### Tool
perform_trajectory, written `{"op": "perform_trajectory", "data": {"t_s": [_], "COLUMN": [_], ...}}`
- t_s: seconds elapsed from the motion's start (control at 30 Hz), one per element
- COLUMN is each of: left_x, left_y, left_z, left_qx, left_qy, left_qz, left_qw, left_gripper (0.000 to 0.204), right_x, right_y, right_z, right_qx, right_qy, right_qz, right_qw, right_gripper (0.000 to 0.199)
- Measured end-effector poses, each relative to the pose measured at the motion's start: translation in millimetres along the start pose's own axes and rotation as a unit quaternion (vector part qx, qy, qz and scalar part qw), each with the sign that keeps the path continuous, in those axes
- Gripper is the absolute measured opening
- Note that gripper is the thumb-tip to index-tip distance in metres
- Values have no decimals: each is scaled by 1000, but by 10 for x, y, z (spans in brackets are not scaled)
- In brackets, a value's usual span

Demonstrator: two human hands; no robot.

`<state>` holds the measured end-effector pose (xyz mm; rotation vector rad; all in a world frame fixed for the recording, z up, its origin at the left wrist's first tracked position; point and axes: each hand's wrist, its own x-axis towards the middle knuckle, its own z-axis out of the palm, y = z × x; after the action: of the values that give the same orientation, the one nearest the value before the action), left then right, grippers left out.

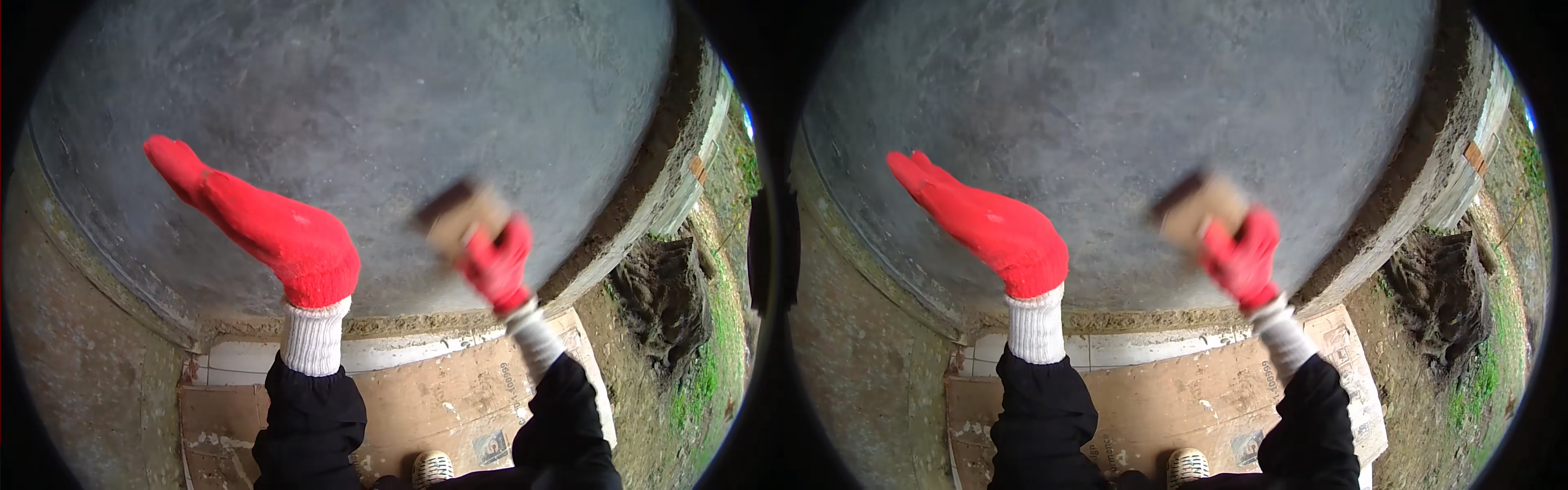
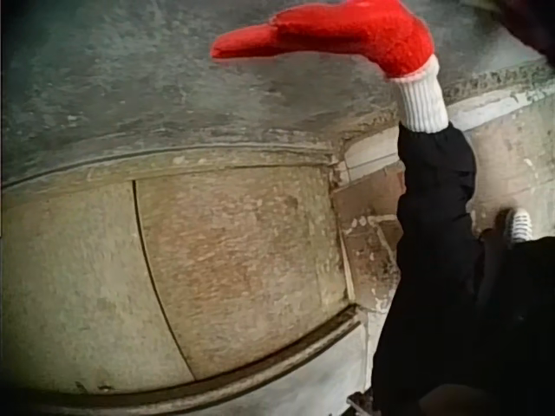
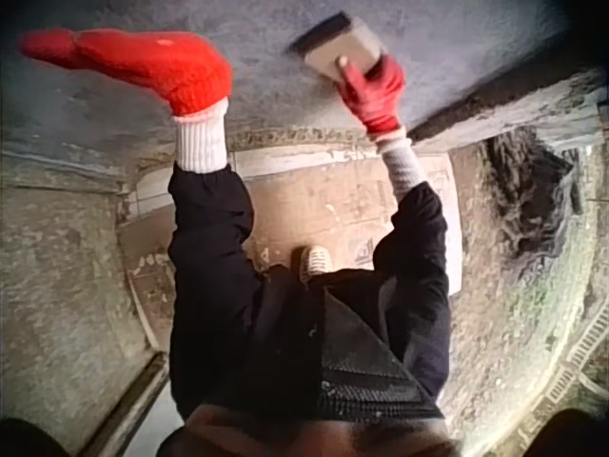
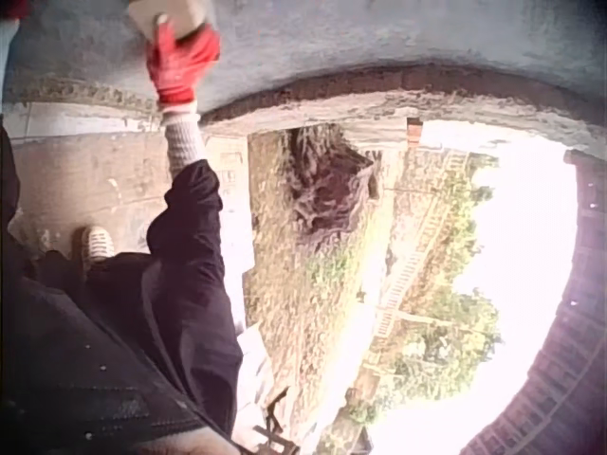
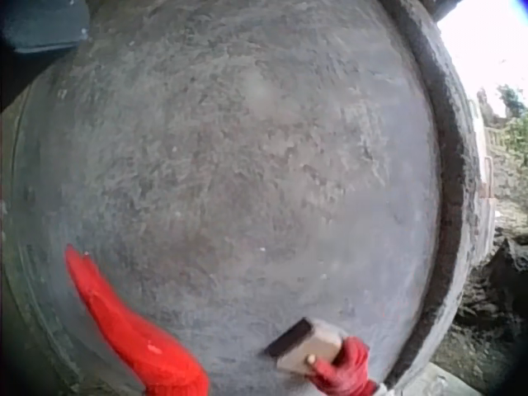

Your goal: The person rubs a rectangular block against a concrete wall using their hands.

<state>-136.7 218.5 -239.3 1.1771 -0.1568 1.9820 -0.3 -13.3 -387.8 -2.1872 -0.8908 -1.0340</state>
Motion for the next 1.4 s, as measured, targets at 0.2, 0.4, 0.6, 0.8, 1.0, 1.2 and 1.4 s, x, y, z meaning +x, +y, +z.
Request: {"op": "perform_trajectory", "data": {"t_s": [0.2, 0.4, 0.6, 0.8, 1.0, 1.2, 1.4], "left_x": [73, -92, -179, -385, -709, -874, -914], "left_y": [87, -194, -230, -84, -38, 21, 139], "left_z": [-33, -50, -21, -300, -137, 511, 931], "left_qx": [21, 107, 74, 142, 135, 127, 191], "left_qy": [-23, -84, -118, -360, -380, -417, -398], "left_qz": [30, 96, 59, 128, 108, 102, 97], "left_qw": [999, 986, 989, 913, 909, 894, 892], "left_gripper": [60, 60, 60, 62, 49, 64, 87], "right_x": [-981, 556, -479, -438, 1311, 1516, 1540], "right_y": [46, -281, -121, -187, -818, -822, -957], "right_z": [484, -342, 318, 316, -677, -904, -1001], "right_qx": [-68, -96, -43, -51, -74, -74, 185], "right_qy": [-48, 204, 5, 54, 267, 250, 137], "right_qz": [-251, -103, -66, -163, -87, -29, 149], "right_qw": [964, 969, 997, 984, 957, 965, 962], "right_gripper": [53, 82, 61, 66, 62, 64, 80]}}
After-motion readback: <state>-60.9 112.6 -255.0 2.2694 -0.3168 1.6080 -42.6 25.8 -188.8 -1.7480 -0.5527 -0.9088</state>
